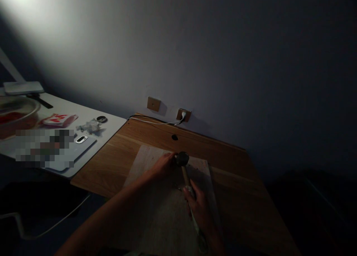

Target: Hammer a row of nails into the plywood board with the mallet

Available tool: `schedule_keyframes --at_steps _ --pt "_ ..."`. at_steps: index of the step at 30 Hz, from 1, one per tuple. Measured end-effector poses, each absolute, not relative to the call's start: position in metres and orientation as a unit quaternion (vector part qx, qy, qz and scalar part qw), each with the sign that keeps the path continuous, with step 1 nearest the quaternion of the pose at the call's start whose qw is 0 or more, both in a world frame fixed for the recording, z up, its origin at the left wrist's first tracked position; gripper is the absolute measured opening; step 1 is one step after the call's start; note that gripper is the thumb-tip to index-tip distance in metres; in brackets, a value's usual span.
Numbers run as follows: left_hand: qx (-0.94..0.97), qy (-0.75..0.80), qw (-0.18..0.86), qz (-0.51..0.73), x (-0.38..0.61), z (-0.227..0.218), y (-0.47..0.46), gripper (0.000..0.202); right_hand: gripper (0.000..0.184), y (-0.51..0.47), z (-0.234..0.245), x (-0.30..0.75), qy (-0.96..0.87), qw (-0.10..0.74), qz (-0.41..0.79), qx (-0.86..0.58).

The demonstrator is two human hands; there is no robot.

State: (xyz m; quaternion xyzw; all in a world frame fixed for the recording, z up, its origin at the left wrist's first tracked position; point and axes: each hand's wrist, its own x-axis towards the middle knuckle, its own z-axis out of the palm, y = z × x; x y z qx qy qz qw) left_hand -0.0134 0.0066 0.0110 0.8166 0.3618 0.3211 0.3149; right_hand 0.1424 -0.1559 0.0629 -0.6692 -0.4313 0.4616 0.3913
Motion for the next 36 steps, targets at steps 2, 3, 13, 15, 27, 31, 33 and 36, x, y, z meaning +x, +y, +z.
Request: schedule_keyframes --at_steps 2,3,13,15,27,31,33,36 --pt "0.815 0.360 0.308 0.332 -0.013 0.009 0.008 0.040 0.074 -0.156 0.061 0.142 -0.430 0.400 0.460 -0.666" --pt "0.814 0.359 0.306 0.339 -0.013 0.008 0.008 0.040 0.073 -0.155 0.061 0.142 -0.431 0.402 0.462 -0.663" --pt "0.810 0.344 0.319 0.352 -0.013 0.009 0.007 0.040 0.068 -0.155 0.068 0.142 -0.429 0.399 0.478 -0.655" --pt "0.810 0.351 0.320 0.344 -0.012 0.010 0.007 0.044 0.065 -0.156 0.070 0.143 -0.426 0.395 0.484 -0.654" --pt "0.942 0.202 0.188 0.190 -0.032 0.067 -0.034 0.025 0.089 -0.211 0.030 0.177 -0.342 0.383 0.479 -0.712" --pt "0.978 0.174 0.065 0.092 -0.022 0.068 -0.057 0.014 0.090 -0.214 0.023 0.175 -0.342 0.394 0.473 -0.710" --pt "0.978 0.185 0.041 0.089 -0.016 0.064 -0.063 0.013 0.092 -0.214 0.022 0.173 -0.337 0.398 0.468 -0.713" --pt "0.975 0.188 0.045 0.112 -0.012 0.059 -0.066 0.012 0.095 -0.214 0.023 0.171 -0.331 0.401 0.470 -0.714"
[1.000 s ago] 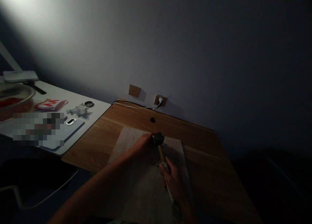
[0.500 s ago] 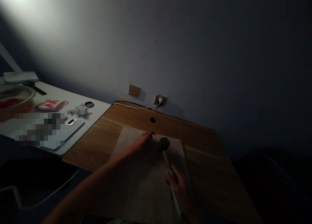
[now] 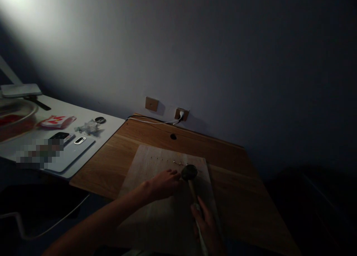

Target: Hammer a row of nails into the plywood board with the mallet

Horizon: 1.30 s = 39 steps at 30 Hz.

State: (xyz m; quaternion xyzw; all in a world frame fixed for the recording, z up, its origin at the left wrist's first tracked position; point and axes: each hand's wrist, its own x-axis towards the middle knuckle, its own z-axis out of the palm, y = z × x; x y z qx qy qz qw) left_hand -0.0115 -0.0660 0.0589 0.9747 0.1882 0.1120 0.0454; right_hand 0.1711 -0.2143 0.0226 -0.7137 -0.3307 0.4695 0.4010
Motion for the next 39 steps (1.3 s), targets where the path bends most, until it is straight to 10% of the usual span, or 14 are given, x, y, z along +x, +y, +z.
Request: schedule_keyframes --at_steps 12,39 --pt "0.898 0.254 0.305 0.189 -0.028 0.055 -0.025 0.017 0.090 -0.213 0.027 0.170 -0.305 0.424 0.451 -0.723" --pt "0.841 0.410 0.219 0.278 -0.052 0.029 0.001 0.021 0.084 -0.212 0.034 0.168 -0.344 0.429 0.457 -0.699"
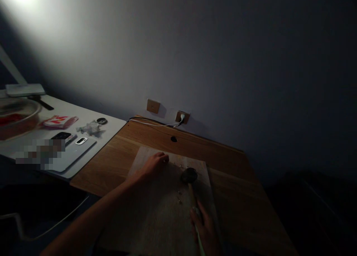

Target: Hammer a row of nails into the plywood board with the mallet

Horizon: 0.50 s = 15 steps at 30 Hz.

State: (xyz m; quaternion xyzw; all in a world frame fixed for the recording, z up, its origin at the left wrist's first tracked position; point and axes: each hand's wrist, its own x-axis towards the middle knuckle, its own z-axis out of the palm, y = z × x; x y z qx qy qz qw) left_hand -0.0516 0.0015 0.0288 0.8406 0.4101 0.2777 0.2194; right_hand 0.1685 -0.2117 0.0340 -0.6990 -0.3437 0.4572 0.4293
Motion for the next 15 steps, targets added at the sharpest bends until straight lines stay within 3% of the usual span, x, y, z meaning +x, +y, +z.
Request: schedule_keyframes --at_steps 7,15 --pt "0.851 0.392 0.229 0.264 -0.057 0.035 -0.002 0.019 0.080 -0.214 0.027 0.167 -0.362 0.431 0.422 -0.711" --pt "0.852 0.398 0.224 0.257 -0.059 0.036 -0.009 0.017 0.094 -0.218 0.025 0.166 -0.349 0.425 0.424 -0.719"
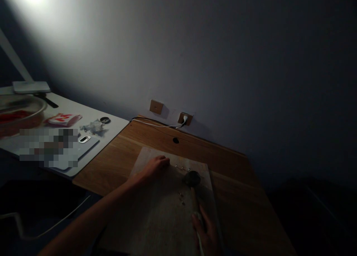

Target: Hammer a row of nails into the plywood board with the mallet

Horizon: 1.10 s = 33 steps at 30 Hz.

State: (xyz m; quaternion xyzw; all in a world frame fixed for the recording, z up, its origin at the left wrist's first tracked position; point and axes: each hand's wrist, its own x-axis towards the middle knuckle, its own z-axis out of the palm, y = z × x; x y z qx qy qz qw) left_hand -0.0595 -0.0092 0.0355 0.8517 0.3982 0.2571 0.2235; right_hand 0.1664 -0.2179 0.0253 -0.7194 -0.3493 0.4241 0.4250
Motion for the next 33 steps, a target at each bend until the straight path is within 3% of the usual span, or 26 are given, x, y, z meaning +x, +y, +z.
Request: schedule_keyframes --at_steps 9,16,21,33 --pt "0.846 0.406 0.216 0.271 -0.046 0.035 -0.004 0.020 0.082 -0.211 0.037 0.163 -0.386 0.465 0.382 -0.699" --pt "0.840 0.398 0.222 0.294 -0.041 0.023 0.000 0.019 0.076 -0.186 0.049 0.153 -0.417 0.432 0.437 -0.669" --pt "0.813 0.409 0.269 0.314 -0.043 0.010 0.005 0.040 0.067 -0.157 0.061 0.140 -0.478 0.410 0.444 -0.637" --pt "0.787 0.392 0.307 0.364 -0.046 0.005 0.004 0.046 0.072 -0.143 0.049 0.130 -0.460 0.403 0.471 -0.635"
